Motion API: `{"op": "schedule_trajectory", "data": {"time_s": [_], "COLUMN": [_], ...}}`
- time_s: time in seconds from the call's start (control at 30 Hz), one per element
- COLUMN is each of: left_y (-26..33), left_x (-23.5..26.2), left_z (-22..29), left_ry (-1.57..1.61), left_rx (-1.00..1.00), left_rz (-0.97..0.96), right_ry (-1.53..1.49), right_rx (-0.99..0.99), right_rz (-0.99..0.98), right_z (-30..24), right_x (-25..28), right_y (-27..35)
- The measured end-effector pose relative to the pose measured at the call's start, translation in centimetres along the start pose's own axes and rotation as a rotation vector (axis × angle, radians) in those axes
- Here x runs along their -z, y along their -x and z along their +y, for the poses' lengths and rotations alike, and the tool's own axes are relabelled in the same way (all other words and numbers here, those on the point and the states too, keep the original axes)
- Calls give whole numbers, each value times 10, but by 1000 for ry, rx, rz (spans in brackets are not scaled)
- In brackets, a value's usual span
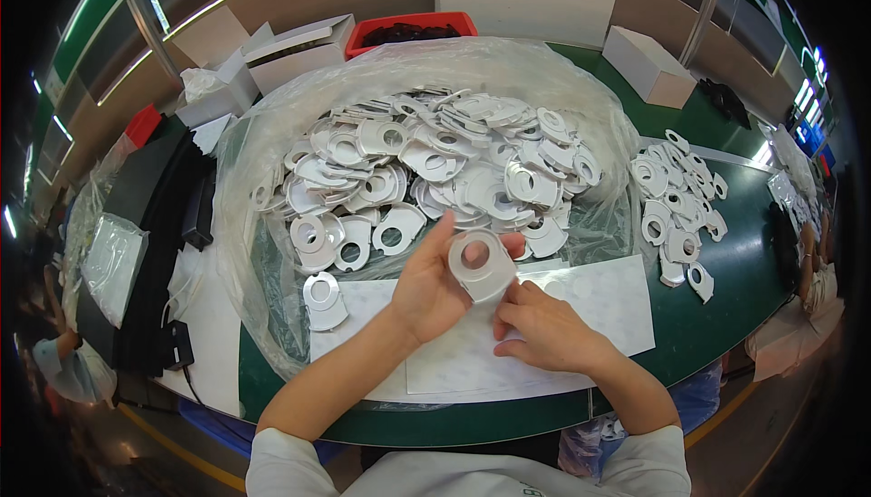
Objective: The person repeatedly picks up plastic pieces from a pile, peels circular adhesive stickers from a sheet, attaches the stickers to the plastic pieces, and places the assembled pieces onto the table.
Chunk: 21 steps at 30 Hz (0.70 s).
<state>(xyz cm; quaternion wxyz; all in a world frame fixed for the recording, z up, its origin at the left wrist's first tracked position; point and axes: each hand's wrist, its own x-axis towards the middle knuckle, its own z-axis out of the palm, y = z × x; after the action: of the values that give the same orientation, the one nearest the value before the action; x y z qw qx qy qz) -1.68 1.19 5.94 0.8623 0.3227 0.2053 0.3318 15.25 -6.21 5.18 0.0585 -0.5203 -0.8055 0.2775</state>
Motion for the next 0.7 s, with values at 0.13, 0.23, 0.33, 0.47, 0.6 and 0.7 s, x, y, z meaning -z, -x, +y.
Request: {"op": "schedule_trajectory", "data": {"time_s": [0.13, 0.23, 0.33, 0.47, 0.6, 0.7], "left_y": [-4, -9, -13, -12, -11, -15], "left_x": [19, 34, 39, 39, 36, 34], "left_z": [-29, -48, -54, -54, -52, -54], "left_ry": [383, 413, 369, 420, 383, 334], "left_rx": [41, 29, 24, 23, -12, -56], "left_rz": [10, 24, 1, -41, -23, 2], "right_ry": [-50, -34, -66, -56, -20, 206], "right_rx": [-11, -31, -46, -34, -9, 137], "right_rz": [124, 113, 23, 23, 107, 148], "right_z": [1, 0, 6, 4, -6, -12], "right_x": [-3, 1, 1, 3, -1, -15], "right_y": [5, 3, 0, 0, 8, 15]}}
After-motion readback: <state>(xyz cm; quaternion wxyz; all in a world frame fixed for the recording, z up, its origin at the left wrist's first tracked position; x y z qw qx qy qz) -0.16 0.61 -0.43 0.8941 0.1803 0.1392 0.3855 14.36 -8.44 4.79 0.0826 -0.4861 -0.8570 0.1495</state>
